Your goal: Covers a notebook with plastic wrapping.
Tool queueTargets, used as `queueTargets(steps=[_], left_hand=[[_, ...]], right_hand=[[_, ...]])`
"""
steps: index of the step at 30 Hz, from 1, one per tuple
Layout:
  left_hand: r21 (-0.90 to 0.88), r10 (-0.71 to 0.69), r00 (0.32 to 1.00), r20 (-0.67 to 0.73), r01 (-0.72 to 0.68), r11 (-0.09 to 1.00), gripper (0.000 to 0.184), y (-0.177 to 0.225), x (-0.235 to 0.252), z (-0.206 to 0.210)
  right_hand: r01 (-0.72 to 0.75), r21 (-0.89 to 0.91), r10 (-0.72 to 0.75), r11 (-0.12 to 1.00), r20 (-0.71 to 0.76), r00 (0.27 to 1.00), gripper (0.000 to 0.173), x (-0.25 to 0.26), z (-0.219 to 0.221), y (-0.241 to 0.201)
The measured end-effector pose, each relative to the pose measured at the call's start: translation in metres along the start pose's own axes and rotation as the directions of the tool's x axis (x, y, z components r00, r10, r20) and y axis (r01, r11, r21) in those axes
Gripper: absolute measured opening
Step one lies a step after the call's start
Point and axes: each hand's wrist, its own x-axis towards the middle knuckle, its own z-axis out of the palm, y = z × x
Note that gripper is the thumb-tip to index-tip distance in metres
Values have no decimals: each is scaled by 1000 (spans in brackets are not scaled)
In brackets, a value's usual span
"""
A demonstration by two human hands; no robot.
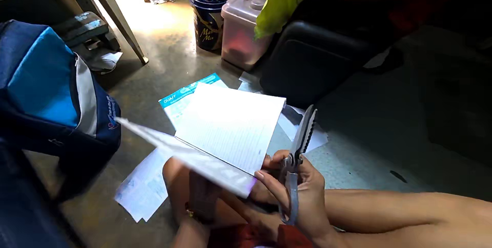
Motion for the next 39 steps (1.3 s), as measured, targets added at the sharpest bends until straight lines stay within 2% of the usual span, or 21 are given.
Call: queueTargets(steps=[1,2,3,5,11,19,23,27,29,32,35,39], left_hand=[[-138,-81,981,-174,57,989,24,-1,12,12],[-218,-147,935,-321,78,973,24,0,22,21],[-237,-184,880,-438,85,968,26,0,30,27],[-211,-200,822,-533,99,972,24,0,37,32],[-166,-218,754,-619,145,975,20,-7,38,29],[-188,-252,703,-665,168,968,16,-10,37,28],[-132,-204,701,-684,156,979,13,-10,38,30],[94,-23,785,-620,103,990,13,-11,32,38],[173,70,817,-572,37,984,14,-8,29,39],[256,217,826,-519,-92,962,16,9,34,36],[408,308,897,-317,-164,898,38,23,31,29],[625,403,911,-84,-267,733,36,23,22,35]], right_hand=[[3,-1,-3,1000,8,1000,32,0,0,0],[2,5,-2,1000,12,1000,32,0,0,1],[-7,18,7,1000,19,1000,31,0,-1,1],[-48,73,45,996,34,998,28,1,-2,0],[-151,213,146,965,37,989,24,3,-2,-2],[-172,206,175,963,5,985,23,5,1,-3],[-161,161,169,974,-35,985,26,9,5,-3],[-128,18,129,992,-107,986,36,12,3,7],[-152,37,156,988,-140,978,39,7,1,15],[-231,76,240,970,-158,958,41,3,-3,25],[-368,143,387,919,-148,910,38,0,-7,40],[-452,293,505,843,-140,852,35,-5,0,60]])
